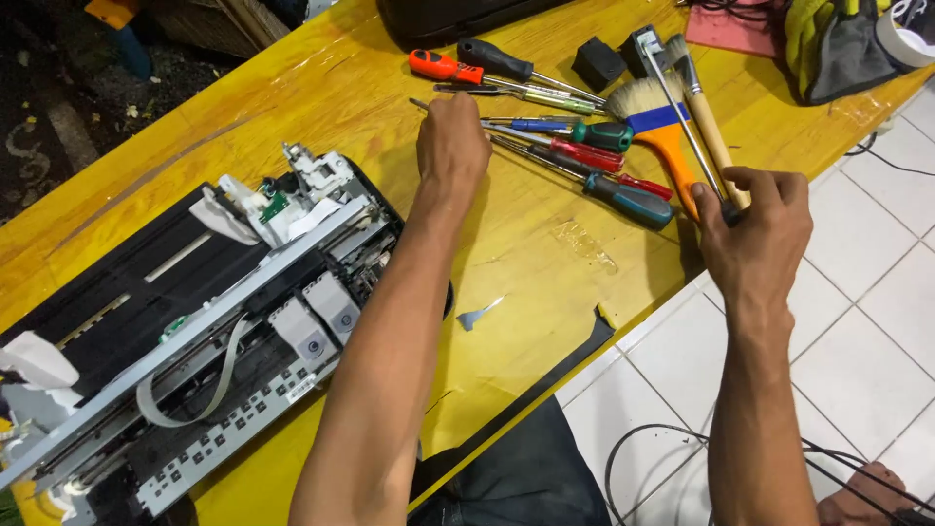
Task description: The person uses a screwdriver to remove screws from a disassembled printer on a yellow table, then manipulates internal components and wires by hand. The person continues to remove additional screws and adjust parts inside the printer chassis.
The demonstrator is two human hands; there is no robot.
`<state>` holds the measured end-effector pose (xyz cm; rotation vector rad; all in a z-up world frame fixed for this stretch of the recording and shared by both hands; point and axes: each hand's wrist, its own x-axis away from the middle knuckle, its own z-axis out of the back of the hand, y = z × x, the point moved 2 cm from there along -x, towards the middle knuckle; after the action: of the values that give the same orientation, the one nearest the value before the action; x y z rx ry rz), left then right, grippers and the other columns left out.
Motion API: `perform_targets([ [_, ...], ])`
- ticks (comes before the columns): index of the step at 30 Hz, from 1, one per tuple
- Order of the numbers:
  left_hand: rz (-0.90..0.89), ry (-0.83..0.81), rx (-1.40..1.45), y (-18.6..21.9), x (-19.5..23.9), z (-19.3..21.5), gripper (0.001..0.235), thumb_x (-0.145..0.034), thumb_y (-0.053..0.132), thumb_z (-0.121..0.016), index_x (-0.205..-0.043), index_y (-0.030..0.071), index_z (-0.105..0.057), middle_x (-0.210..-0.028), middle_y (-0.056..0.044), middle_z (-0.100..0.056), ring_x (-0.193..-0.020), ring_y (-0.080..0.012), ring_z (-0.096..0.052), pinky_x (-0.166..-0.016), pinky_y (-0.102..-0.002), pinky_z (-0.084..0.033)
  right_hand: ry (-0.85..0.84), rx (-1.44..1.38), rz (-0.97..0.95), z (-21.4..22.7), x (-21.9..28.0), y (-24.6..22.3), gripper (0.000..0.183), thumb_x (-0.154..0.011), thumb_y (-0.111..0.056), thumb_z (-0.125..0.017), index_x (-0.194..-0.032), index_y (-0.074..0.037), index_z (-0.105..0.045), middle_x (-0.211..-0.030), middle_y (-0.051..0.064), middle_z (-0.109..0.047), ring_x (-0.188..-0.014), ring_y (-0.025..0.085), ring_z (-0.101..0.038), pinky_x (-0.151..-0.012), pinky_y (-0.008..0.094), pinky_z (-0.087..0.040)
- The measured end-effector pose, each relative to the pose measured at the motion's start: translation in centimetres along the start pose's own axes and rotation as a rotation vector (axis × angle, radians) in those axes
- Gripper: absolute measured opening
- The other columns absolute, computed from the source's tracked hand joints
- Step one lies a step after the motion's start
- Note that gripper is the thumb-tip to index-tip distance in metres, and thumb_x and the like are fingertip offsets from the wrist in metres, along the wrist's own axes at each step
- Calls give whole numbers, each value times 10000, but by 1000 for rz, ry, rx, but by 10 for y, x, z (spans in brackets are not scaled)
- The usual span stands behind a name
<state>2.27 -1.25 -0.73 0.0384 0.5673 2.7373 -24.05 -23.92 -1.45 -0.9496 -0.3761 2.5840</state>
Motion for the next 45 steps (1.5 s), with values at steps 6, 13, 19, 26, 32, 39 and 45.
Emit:
perform_targets([
  [6, -43, 1, -187, 4, -3, -18, 147, -974, -41, -550, -1004, 6, -686, -854, -165, -675, -721, -315, -678, -552, -427, -559, 130, -81, 99, 18, 15, -49, 128, -1039, 4, -814, -1130, 72, -755, -1029, 196, -670, -892, 315, -599, -735, 437, -494],
  [13, 225, 12, 365, 7, 0, -21, 366, -1024, 106, -401, -690, 199, -284, -668, 21, -309, -626, -178, -281, -582, -462, -258, -101, -248, 62, 1, 35, -104, 186, -1017, -156, -680, -1077, 19, -697, -1002, 200, -712, -900, 305, -667, -762, 442, -559],
  [19, 28, -3, -38, -1, -9, -16, 91, -920, -41, -656, -933, 25, -718, -936, -170, -680, -704, -289, -699, -555, -405, -591, -200, -240, -66, -8, 52, -113, 219, -1022, -191, -706, -1121, 2, -733, -949, 144, -660, -757, 256, -631, -612, 382, -502],
  [26, 174, -147, 304, -8, -9, -4, 400, -935, 2, -769, -618, 142, -569, -638, -13, -663, -505, -113, -638, -502, -236, -604, -237, -299, -186, -6, 44, -103, 190, -1029, -141, -631, -1055, -10, -767, -843, 101, -708, -672, 199, -576, -587, 357, -447],
  [32, 157, -205, 188, -3, -4, 14, 295, -884, 4, -750, -673, 106, -572, -681, -12, -607, -578, -131, -623, -557, -300, -592, -394, -346, -235, -4, 40, -92, 214, -1043, -235, -618, -1102, -84, -757, -923, 43, -749, -763, 175, -625, -681, 340, -463],
  [39, 113, -263, 213, -7, 14, 17, 64, -877, 91, -814, -862, 31, -795, -867, -109, -793, -781, -213, -797, -761, -335, -682, -531, -230, -167, -7, 41, -98, 391, -1039, -399, -530, -1222, -97, -697, -1047, 100, -755, -881, 301, -687, -690, 448, -507],
  [45, 52, -270, 240, -13, 11, 13, 94, -916, 74, -769, -864, 0, -792, -799, -124, -781, -755, -183, -798, -828, -313, -681, -556, -193, -99, -8, 39, -104, 410, -1059, -388, -465, -1207, -70, -677, -1123, 123, -735, -903, 320, -687, -658, 448, -500],
])
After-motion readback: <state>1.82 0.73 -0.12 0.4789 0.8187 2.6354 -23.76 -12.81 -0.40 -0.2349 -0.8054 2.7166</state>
